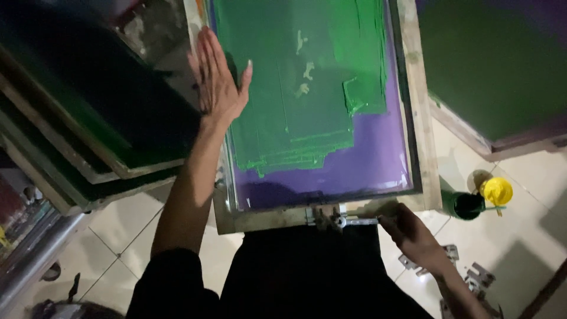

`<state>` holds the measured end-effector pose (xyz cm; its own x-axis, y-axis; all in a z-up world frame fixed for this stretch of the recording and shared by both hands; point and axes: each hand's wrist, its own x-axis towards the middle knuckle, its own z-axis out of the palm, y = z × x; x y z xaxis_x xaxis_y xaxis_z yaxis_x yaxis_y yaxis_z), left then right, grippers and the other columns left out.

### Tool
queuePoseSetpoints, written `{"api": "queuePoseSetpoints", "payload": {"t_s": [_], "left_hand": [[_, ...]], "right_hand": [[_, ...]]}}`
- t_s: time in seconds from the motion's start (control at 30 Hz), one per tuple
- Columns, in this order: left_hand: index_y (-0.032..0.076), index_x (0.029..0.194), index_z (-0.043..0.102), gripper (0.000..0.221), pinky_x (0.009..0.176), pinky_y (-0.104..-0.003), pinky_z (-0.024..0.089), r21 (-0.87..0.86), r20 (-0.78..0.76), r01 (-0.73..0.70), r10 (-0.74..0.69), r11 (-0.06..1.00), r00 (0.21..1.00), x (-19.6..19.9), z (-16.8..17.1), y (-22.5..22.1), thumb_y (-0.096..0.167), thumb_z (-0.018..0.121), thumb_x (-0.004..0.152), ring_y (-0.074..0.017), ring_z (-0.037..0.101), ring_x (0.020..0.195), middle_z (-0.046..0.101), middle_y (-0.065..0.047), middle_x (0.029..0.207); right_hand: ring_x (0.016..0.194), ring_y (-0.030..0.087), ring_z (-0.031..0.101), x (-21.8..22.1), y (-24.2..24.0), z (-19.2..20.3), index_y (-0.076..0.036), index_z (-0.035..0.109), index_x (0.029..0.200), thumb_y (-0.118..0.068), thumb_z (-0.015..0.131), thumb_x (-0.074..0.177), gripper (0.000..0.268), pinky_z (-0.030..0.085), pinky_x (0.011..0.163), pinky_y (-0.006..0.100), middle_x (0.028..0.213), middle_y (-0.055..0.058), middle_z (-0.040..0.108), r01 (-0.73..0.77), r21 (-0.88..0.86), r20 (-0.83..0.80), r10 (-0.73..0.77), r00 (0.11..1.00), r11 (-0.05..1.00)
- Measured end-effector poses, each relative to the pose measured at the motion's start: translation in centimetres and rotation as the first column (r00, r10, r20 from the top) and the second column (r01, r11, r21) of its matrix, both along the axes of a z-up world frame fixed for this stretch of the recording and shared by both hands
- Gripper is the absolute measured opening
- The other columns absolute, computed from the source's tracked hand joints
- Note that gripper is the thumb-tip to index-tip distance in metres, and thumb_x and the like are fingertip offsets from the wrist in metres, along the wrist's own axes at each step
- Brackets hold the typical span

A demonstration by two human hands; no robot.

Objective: Adjusting the clamps on a screen printing frame using a wrench to secure the mesh or frame components.

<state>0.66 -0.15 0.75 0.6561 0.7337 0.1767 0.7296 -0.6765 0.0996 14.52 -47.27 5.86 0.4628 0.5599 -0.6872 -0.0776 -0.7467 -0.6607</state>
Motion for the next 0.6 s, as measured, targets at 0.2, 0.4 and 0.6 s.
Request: {"api": "queuePoseSetpoints", "payload": {"t_s": [0.2, 0.4, 0.6], "left_hand": [[0.0, 0.165, -0.006, 0.087, 0.14, -0.044, 0.012, 0.086, 0.095, 0.05, -0.058, 0.995, 0.994, -0.1, -0.9, 0.4, 0.065, 0.031, 0.12, -0.0323, 0.013, 0.167, 0.004, -0.018, 0.176], [0.003, 0.167, -0.011, 0.095, 0.141, -0.05, 0.01, 0.075, 0.005, 0.027, -0.027, 0.997, 1.0, -0.4, -0.8, 0.1, 0.07, 0.042, 0.126, -0.0317, 0.006, 0.169, -0.005, -0.017, 0.177], [0.008, 0.172, -0.01, 0.084, 0.144, -0.046, 0.017, 0.132, 0.233, 0.137, -0.165, 0.982, 0.958, -1.2, -1.7, 1.0, 0.063, 0.034, 0.126, -0.0275, 0.008, 0.172, -0.011, -0.01, 0.179]], "right_hand": [[0.094, 0.024, 0.084, 2.6, 5.5, 3.6, -0.01, 0.08, 0.101, -0.045, 0.067, 0.088, 0.039, 0.066, 0.078, 0.039, 0.106, 0.009, 0.087, -0.232, -0.324, 0.11, 0.28, 0.954, 0.917], [0.072, 0.012, 0.054, 7.7, 4.7, -4.9, 0.002, 0.065, 0.114, -0.036, 0.077, 0.077, 0.055, 0.041, 0.057, 0.025, 0.089, 0.006, 0.068, -0.223, 0.509, -0.206, 0.369, 0.906, 0.831], [0.066, 0.015, 0.051, 7.1, 10.0, -1.2, -0.007, 0.062, 0.103, -0.028, 0.07, 0.09, 0.026, 0.044, 0.056, 0.026, 0.075, 0.0, 0.046, -0.427, 0.449, -0.171, 0.544, 0.821, 0.785]]}}
